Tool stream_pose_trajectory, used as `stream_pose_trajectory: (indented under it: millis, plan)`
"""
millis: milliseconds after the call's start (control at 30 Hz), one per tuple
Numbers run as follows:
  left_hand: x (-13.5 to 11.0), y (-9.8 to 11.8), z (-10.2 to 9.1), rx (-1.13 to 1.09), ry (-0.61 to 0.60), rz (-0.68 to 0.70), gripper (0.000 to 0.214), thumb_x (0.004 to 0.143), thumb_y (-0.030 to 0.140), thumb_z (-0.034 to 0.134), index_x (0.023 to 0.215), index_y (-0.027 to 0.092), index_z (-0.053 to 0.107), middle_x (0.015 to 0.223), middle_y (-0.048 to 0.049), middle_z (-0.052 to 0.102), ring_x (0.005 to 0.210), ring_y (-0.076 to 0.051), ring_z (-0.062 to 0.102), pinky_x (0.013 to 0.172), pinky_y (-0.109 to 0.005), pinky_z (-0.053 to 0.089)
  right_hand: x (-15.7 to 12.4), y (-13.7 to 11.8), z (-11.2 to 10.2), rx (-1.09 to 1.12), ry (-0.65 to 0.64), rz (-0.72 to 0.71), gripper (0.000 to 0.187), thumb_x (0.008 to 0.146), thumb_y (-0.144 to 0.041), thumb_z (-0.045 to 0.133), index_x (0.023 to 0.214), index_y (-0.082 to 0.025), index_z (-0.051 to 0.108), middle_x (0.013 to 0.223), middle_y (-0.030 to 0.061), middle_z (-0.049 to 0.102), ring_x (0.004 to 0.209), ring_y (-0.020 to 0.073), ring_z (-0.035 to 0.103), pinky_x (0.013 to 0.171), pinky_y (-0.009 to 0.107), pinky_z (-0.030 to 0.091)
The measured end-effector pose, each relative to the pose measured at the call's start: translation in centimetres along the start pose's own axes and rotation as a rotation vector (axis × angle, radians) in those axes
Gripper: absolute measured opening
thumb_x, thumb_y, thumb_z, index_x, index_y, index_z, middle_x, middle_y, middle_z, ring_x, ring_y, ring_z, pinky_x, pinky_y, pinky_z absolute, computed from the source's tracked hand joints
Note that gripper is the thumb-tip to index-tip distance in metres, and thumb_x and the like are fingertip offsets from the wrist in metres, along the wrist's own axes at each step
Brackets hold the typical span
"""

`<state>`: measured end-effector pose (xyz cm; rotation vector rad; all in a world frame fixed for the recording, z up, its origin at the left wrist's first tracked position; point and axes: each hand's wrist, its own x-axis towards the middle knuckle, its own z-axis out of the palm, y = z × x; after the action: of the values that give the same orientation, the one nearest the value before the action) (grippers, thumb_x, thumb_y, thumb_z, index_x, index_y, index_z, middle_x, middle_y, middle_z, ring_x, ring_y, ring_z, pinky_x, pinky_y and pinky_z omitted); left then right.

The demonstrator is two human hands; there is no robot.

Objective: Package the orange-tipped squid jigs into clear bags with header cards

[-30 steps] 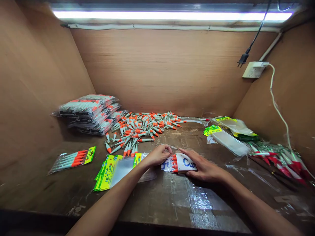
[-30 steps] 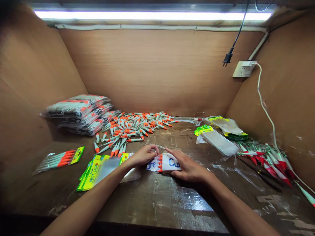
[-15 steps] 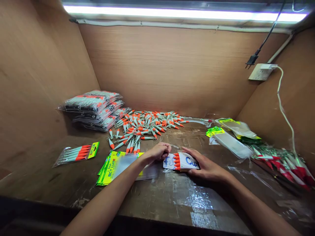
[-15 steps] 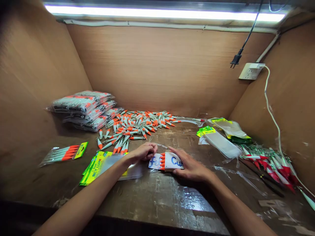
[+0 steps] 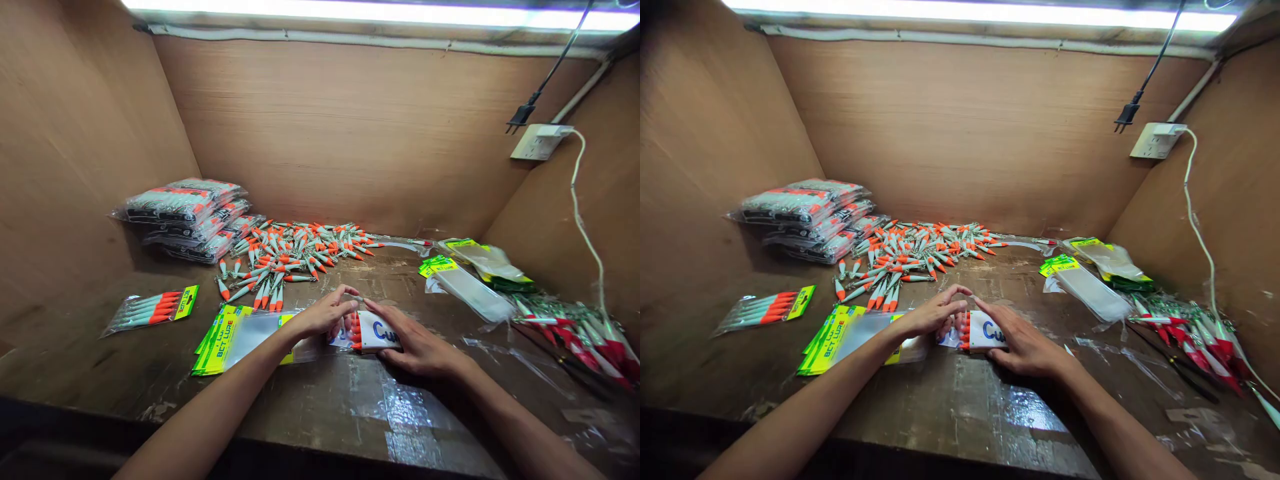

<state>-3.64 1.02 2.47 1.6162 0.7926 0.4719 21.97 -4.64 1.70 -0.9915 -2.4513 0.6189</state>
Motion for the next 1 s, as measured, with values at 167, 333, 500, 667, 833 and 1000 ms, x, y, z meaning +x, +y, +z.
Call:
stream_pose_trajectory:
  millis: [167, 333, 500, 667, 833, 1000]
  plan:
    - [-0.9, 0.1, 0.4, 0.07, -0.083, 0.039, 0.066, 0.084, 0.038, 0.067, 0.141, 0.026, 0.035, 0.078, 0.0028, 0.06, 0.05, -0.008, 0.051, 0.045, -0.017, 0.037, -0.2, 0.6, 0.2, 0.01, 0.002, -0.009, 0.093, 0.078, -0.021, 0.065, 0.157, -0.027, 0.016, 0.153, 0.0113, 0.039, 0.133, 0.0319, 0.044, 0.11, 0.049, 0.037]
    - [-1.2, 0.6, -0.2, -0.061, -0.169, 0.045, 0.057, 0.089, 0.027, 0.059, 0.141, 0.026, 0.036, 0.069, 0.0076, 0.049, 0.046, -0.005, 0.038, 0.044, -0.014, 0.031, -0.3, 0.9, -0.2, 0.034, 0.001, 0.011, 0.092, 0.079, -0.022, 0.065, 0.157, -0.027, 0.016, 0.153, 0.0116, 0.039, 0.133, 0.032, 0.044, 0.11, 0.048, 0.037]
    - [-1.3, 0.8, -0.1, -0.038, -0.189, 0.025, 0.062, 0.087, 0.027, 0.06, 0.143, 0.024, 0.033, 0.07, 0.0063, 0.051, 0.047, -0.006, 0.044, 0.046, -0.016, 0.036, -0.3, 1.2, 0.0, 0.031, 0.015, 0.009, 0.09, 0.079, -0.024, 0.065, 0.156, -0.027, 0.018, 0.153, 0.0121, 0.039, 0.135, 0.0328, 0.042, 0.111, 0.05, 0.035]
    - [-1.5, 0.6, 1.1, 0.048, -0.108, 0.058, 0.065, 0.088, 0.034, 0.061, 0.146, 0.026, 0.031, 0.081, 0.0009, 0.058, 0.049, -0.009, 0.05, 0.044, -0.019, 0.039, -0.4, 0.8, 0.4, -0.002, 0.029, 0.019, 0.093, 0.081, -0.024, 0.066, 0.157, -0.027, 0.011, 0.153, 0.0127, 0.039, 0.136, 0.0312, 0.042, 0.112, 0.049, 0.036]
    - [-1.5, 0.8, 1.8, 0.034, -0.064, 0.086, 0.072, 0.09, 0.042, 0.059, 0.149, 0.029, 0.02, 0.08, 0.0023, 0.06, 0.053, -0.01, 0.054, 0.048, -0.019, 0.042, -0.2, -0.6, 0.1, -0.039, 0.051, -0.027, 0.097, 0.082, -0.025, 0.066, 0.158, -0.028, 0.006, 0.161, 0.0113, 0.021, 0.145, 0.0306, 0.028, 0.117, 0.05, 0.029]
    - [-1.4, 1.2, 0.8, 0.128, 0.087, 0.136, 0.069, 0.09, 0.049, 0.06, 0.145, 0.023, 0.027, 0.075, 0.0036, 0.058, 0.06, -0.012, 0.055, 0.055, -0.022, 0.042, 0.1, -1.5, -0.3, -0.092, -0.001, -0.07, 0.086, 0.083, -0.019, 0.065, 0.155, -0.034, 0.021, 0.163, 0.0078, 0.018, 0.146, 0.0302, 0.027, 0.116, 0.051, 0.03]
